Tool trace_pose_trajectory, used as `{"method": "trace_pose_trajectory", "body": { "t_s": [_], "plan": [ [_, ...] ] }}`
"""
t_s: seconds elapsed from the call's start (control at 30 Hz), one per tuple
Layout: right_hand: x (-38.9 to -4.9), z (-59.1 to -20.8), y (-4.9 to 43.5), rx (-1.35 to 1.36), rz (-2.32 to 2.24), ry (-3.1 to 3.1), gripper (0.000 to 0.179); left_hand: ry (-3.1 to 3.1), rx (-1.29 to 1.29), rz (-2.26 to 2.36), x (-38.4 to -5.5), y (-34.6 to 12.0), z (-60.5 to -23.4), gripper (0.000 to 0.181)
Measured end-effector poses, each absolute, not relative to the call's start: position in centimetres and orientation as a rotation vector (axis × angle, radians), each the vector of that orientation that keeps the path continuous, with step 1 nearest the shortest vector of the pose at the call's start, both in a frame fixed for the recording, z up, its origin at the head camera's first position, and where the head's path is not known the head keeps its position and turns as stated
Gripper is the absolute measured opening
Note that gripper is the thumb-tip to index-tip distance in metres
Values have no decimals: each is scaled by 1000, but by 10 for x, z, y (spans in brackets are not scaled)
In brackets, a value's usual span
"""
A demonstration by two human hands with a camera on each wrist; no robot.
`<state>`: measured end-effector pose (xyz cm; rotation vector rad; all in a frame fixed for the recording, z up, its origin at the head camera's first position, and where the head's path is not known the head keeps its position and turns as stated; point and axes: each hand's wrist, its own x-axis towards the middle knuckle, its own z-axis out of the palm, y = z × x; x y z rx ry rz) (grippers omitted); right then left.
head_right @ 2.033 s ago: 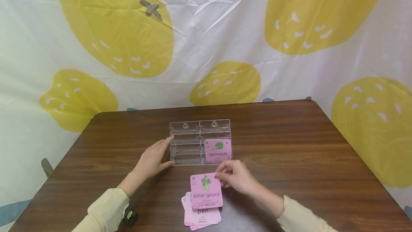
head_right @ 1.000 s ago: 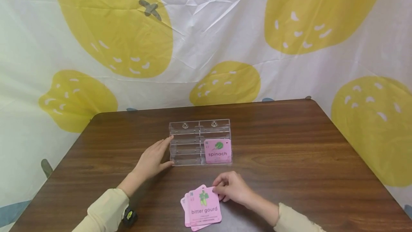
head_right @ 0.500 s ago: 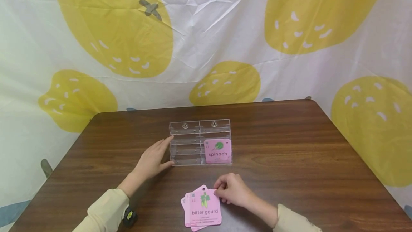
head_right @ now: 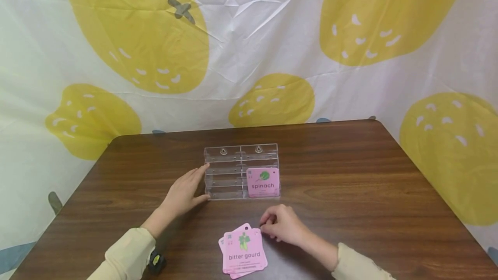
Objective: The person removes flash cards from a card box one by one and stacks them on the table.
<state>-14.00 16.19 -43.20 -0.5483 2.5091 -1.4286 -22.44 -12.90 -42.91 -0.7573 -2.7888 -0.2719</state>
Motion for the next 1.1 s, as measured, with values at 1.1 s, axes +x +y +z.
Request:
{"method": "trace_pose_trajectory", "body": {
  "t_s": [1.1],
  "plan": [
    [-182,-396,194,-406,-1378,2956,15,-2799,-745,-279,-224,-128,-429,87]
  ]
}}
